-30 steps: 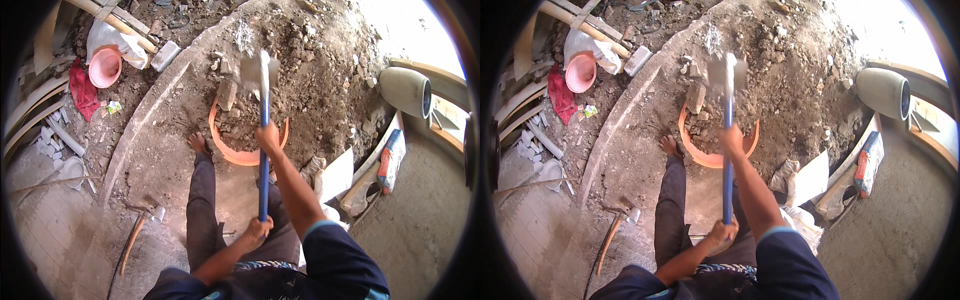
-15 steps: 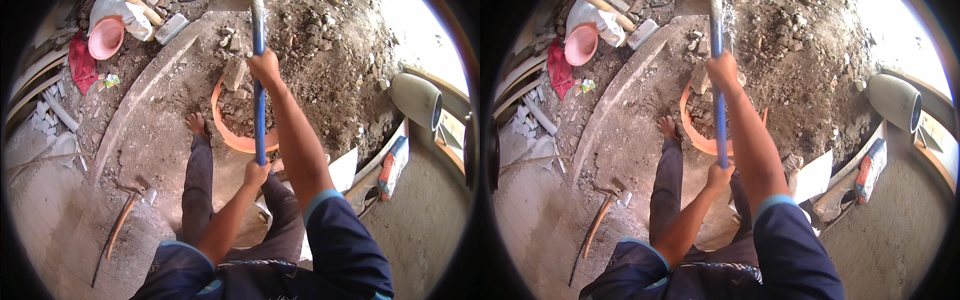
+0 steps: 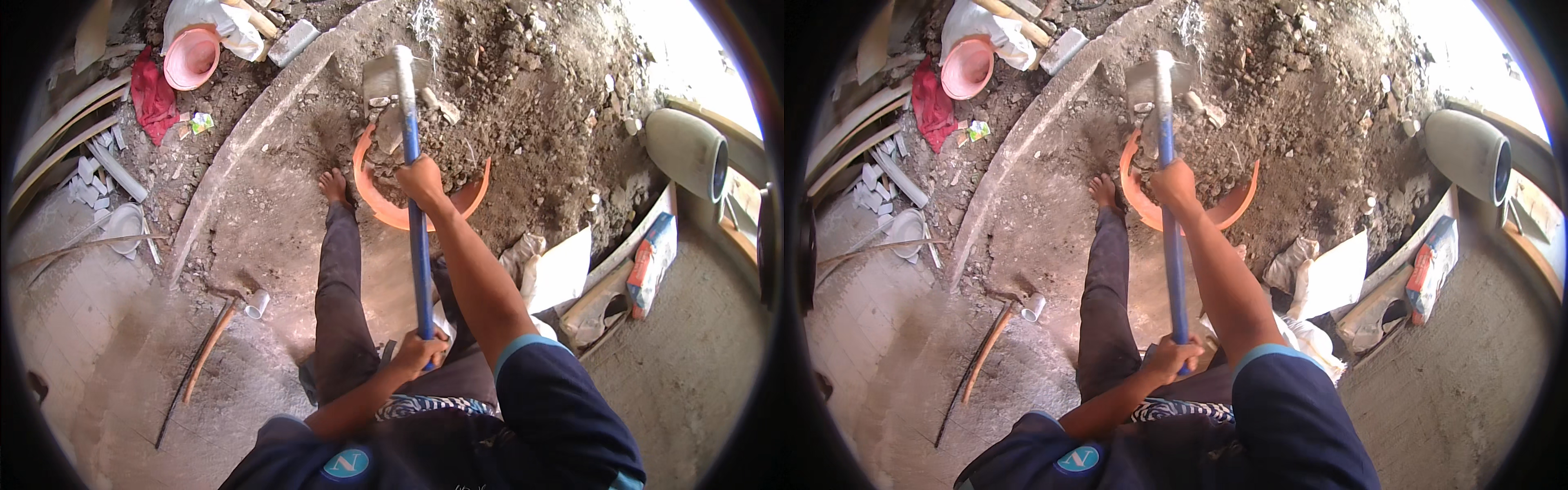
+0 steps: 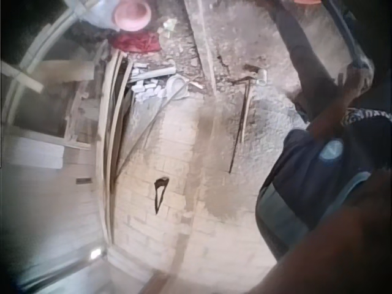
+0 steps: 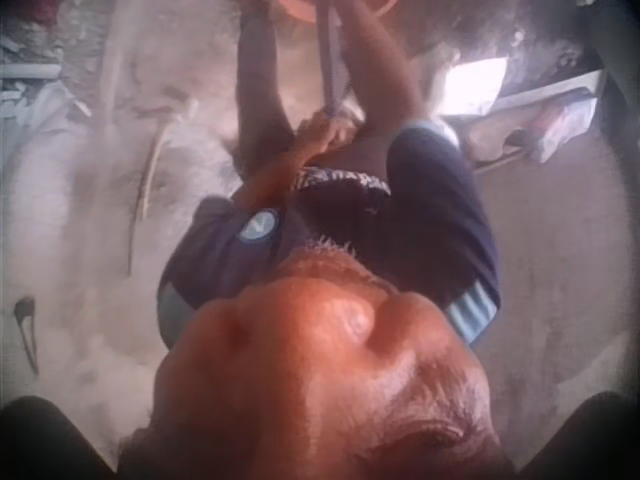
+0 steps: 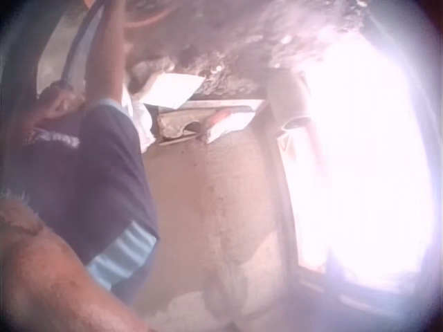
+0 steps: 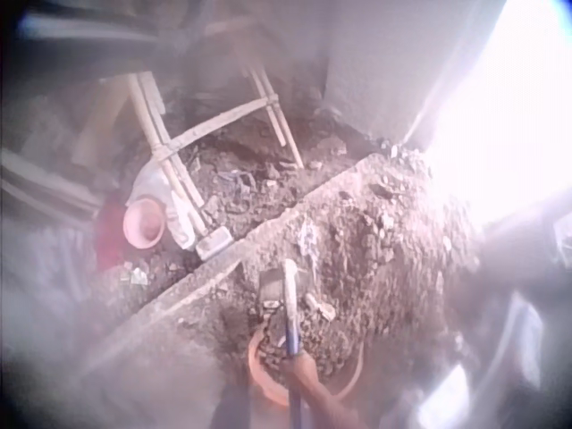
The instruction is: The person uses a hoe to shovel dirt into a plastic bucket and then pours the dirt from the bucket into a white woven bag.
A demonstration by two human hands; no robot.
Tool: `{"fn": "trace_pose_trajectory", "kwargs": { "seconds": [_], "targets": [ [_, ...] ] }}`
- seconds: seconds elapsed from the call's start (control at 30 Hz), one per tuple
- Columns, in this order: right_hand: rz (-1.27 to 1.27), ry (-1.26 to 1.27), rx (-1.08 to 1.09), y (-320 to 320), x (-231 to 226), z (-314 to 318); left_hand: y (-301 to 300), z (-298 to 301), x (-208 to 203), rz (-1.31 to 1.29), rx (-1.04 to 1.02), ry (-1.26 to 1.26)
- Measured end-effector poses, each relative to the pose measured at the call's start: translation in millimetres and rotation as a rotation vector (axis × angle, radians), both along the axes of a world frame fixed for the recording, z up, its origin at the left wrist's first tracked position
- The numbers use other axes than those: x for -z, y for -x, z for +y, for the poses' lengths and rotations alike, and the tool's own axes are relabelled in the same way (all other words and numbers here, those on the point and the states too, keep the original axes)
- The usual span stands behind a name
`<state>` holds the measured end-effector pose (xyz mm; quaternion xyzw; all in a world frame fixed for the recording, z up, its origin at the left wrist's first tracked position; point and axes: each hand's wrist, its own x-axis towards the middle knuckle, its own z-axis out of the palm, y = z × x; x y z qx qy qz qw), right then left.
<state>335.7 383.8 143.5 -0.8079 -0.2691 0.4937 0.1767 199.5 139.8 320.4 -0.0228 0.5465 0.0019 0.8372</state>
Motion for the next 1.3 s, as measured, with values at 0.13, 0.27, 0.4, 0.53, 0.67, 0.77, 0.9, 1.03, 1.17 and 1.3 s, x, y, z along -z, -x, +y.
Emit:
{"fn": "trace_pose_trajectory", "kwargs": {
  "seconds": [0.13,0.27,0.4,0.53,0.67,0.77,0.9,1.03,1.17,1.3],
  "targets": [
    [0.292,0.015,0.409,0,9,-13,57,30,-9,0.291,0.471,-0.220],
    [0.386,0.048,0.606,-6,2,1,80,54,5,0.449,0.900,-0.629],
    [0.117,0.048,0.344,-11,8,-7,61,9,25,0.395,0.628,-0.493],
    [-0.043,0.048,0.051,-4,-29,2,17,11,0,0.066,0.200,-0.104],
    [-0.093,0.079,0.064,12,-47,-37,64,-3,-33,-0.056,0.272,-0.015],
    [0.119,0.124,0.273,19,-74,-76,119,7,-66,-0.078,0.502,-0.127],
    [0.263,0.219,0.578,0,-131,-93,131,-6,-73,-0.156,0.778,-0.127],
    [0.168,-0.064,0.705,-67,-153,-67,74,42,-50,-0.052,0.983,-0.297],
    [0.024,-0.315,0.695,-189,-126,2,-32,134,46,-0.290,0.903,-0.556],
    [-0.221,-0.293,0.620,-308,-82,100,-148,224,117,-0.303,0.615,-0.543]
  ]
}}
